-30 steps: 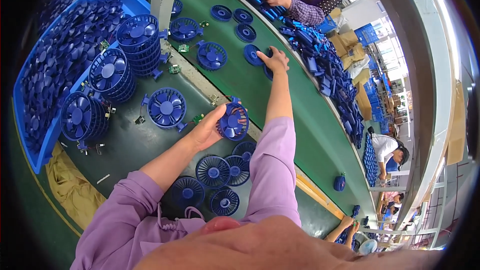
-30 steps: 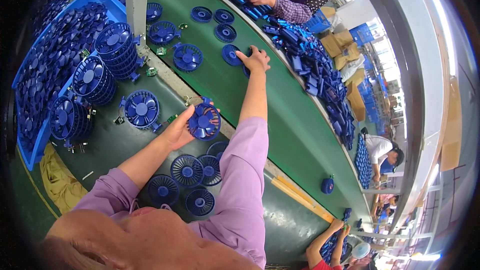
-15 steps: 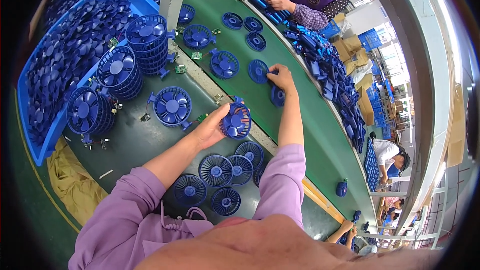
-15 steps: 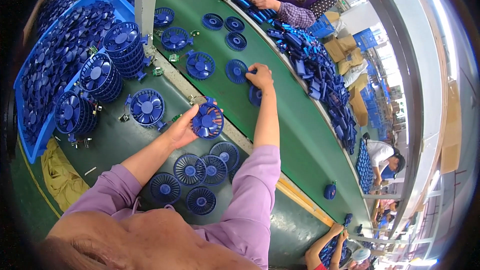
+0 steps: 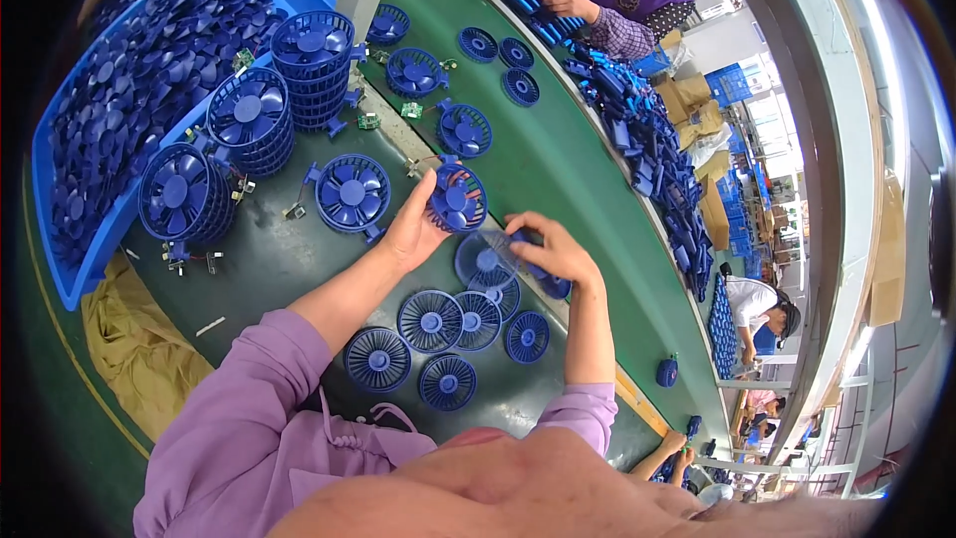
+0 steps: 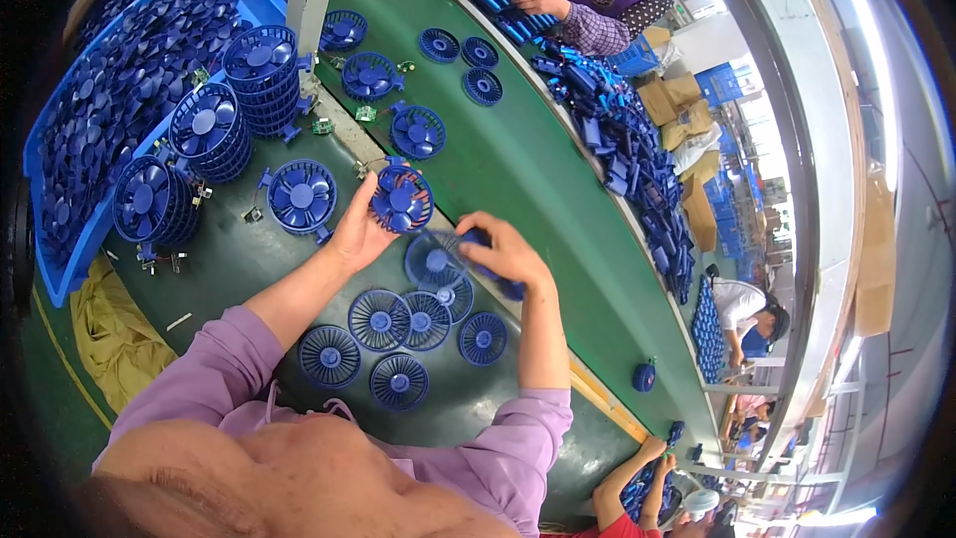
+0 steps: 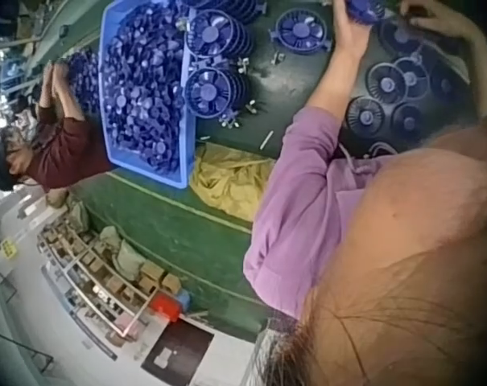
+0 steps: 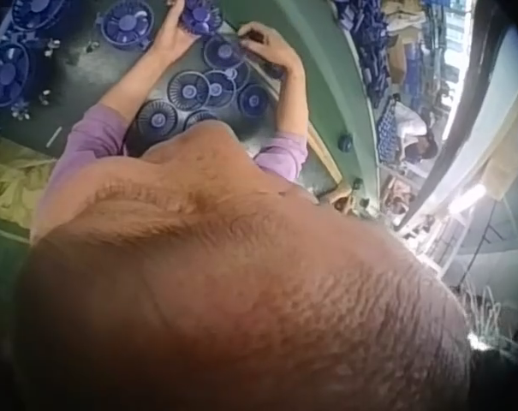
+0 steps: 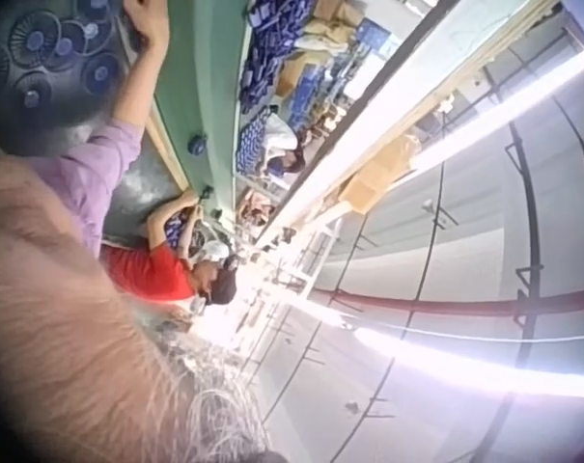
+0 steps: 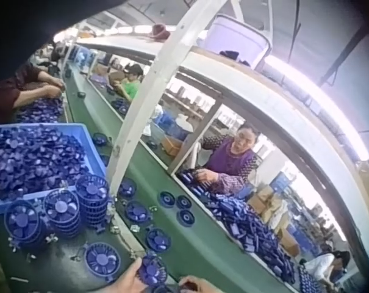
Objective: The person assembles portable fans by picking up fan bodies and grilles, pressing the grilles onto the fan bodies by hand, and setting the assembled fans onto the conveyor belt.
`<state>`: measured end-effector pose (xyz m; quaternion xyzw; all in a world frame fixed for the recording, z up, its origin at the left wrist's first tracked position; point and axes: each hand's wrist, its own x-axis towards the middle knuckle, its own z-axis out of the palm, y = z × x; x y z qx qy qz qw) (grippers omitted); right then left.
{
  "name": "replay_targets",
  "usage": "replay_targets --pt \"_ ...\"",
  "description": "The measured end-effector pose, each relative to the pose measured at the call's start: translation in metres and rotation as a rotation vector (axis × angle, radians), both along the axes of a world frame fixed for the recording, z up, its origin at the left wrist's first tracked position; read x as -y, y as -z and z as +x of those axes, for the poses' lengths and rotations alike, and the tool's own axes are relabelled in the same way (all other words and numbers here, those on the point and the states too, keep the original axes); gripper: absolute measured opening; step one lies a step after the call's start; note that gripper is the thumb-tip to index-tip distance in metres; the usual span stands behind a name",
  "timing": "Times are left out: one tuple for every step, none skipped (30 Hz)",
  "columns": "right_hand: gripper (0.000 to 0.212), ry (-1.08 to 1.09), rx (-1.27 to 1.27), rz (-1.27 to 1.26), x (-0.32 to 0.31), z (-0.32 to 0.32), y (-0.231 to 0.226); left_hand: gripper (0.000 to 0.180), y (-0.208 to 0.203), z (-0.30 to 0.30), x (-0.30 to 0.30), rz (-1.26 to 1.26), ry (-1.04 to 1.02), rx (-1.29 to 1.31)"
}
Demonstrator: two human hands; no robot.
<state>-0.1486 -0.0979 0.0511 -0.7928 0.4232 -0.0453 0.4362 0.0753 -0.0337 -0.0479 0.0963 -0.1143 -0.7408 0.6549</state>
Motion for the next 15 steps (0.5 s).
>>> replay_targets --pt "0.025 -0.027 -0.002 0.153 -0.006 0.002 -0.007 0.052 0.0 -0.001 0.0 -0.006 0.005 -0.004" --pt "0.02 -0.036 0.082 0.092 -0.005 0.005 -0.007 0.052 0.001 -0.001 0.0 0.002 0.014 -0.009" --pt "0.022 0.005 0.059 0.072 0.004 0.009 -0.011 0.052 0.003 0.0 0.001 0.011 0.019 -0.012" --pt "0.023 0.05 0.036 0.048 0.018 0.014 -0.017 0.052 0.005 0.0 0.001 0.002 0.02 -0.007" --pt "0.022 0.086 0.14 -0.049 0.034 0.023 -0.013 0.052 0.005 0.001 0.001 -0.002 0.018 -0.004" --pt "0.023 0.139 0.128 -0.128 0.062 0.025 -0.004 0.053 0.004 -0.001 0.0 0.004 0.015 0.0" --pt "0.024 0.19 0.117 -0.206 0.093 0.029 0.008 0.053 0.003 -0.001 0.0 0.011 0.009 0.005" --pt "0.027 0.215 0.117 -0.413 0.119 0.04 0.02 0.053 0.004 -0.001 -0.001 0.014 0.01 0.014" --pt "0.03 0.237 0.118 -0.62 0.143 0.056 0.029 0.053 0.003 0.0 -0.002 0.0 0.012 0.021" --pt "0.036 0.283 0.059 -0.691 0.167 0.069 0.033 0.053 0.003 0.0 -0.002 -0.015 0.013 0.029" --pt "0.042 0.328 -0.001 -0.761 0.19 0.082 0.036 0.053 0.006 -0.001 -0.001 -0.006 0.026 0.023" --pt "0.046 0.397 -0.071 -0.881 0.215 0.084 0.038 0.053 0.002 -0.008 0.0 -0.027 0.049 0.012" --pt "0.051 0.465 -0.143 -0.994 0.235 0.087 0.041 0.053 0.0 -0.014 0.0 -0.044 0.072 0.003" --pt "0.055 0.563 -0.209 -0.882 0.242 0.116 0.043 0.053 0.002 -0.009 0.0 -0.032 0.044 0.007" --pt "0.056 0.628 -0.284 -0.763 0.246 0.136 0.043 0.054 0.004 -0.005 -0.002 -0.005 0.034 0.018"
